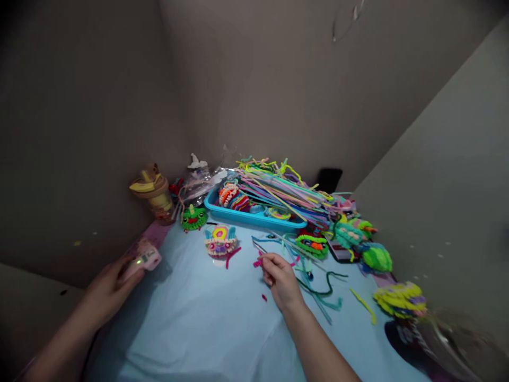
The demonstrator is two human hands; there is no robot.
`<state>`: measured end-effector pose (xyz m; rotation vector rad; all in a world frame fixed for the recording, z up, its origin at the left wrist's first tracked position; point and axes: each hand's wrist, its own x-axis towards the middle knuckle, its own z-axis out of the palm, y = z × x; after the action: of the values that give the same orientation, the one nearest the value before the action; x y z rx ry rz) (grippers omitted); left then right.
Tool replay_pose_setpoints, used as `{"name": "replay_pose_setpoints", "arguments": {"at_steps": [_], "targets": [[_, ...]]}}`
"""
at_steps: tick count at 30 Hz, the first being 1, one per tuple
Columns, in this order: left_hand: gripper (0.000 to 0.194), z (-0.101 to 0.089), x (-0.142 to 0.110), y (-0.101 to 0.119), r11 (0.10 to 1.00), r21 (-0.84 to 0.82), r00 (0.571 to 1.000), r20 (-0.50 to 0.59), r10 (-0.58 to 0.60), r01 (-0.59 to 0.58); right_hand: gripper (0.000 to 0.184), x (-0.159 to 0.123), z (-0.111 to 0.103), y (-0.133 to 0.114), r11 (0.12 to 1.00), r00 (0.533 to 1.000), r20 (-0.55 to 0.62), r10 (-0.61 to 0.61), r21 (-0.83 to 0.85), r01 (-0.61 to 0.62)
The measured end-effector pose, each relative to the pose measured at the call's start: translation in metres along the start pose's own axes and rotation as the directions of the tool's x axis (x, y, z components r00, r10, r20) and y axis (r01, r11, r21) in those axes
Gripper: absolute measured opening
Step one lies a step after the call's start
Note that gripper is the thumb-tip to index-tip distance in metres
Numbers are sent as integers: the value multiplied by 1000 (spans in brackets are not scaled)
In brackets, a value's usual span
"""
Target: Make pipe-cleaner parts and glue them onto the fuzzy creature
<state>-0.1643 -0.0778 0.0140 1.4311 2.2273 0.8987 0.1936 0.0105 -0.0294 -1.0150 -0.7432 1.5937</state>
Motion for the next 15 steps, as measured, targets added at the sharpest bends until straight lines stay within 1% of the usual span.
{"name": "replay_pose_setpoints", "arguments": {"at_steps": [1,2,3,4,5,6,7,8,9,10,12,14,15], "targets": [[48,-2,-5,3,978,-201,998,23,-53,56,26,0,1,0,1000,1000,2,11,12,-12],[50,-3,-10,9,912,-393,993,69,-100,119,27,0,3,1,999,1000,6,23,26,-24],[49,-2,-17,16,810,-556,981,145,-127,187,26,0,4,1,999,999,12,35,40,-35],[49,1,-23,25,694,-668,962,219,-162,269,26,-1,5,1,998,999,18,44,52,-45],[51,4,-28,34,584,-738,940,301,-163,338,26,-1,6,1,997,998,23,52,61,-54],[54,9,-33,43,499,-785,929,334,-157,367,25,-1,7,1,996,998,30,58,68,-60],[57,16,-37,50,443,-813,926,339,-165,377,24,-2,7,1,995,998,35,61,74,-63],[58,23,-40,57,425,-817,921,347,-175,389,23,-3,8,1,995,997,38,63,80,-66],[57,30,-42,63,433,-805,914,356,-192,405,23,-3,7,0,994,997,41,65,88,-68],[55,37,-44,68,455,-797,918,350,-187,397,22,-4,7,0,993,997,42,66,98,-70],[50,52,-46,77,513,-784,933,345,-106,349,21,-5,7,-1,989,996,41,74,129,-78],[48,65,-47,86,627,-732,943,334,-10,266,20,-5,6,-2,981,995,50,92,169,-99],[48,72,-48,91,691,-697,947,317,57,192,19,-4,6,-3,974,993,58,104,193,-114]]}}
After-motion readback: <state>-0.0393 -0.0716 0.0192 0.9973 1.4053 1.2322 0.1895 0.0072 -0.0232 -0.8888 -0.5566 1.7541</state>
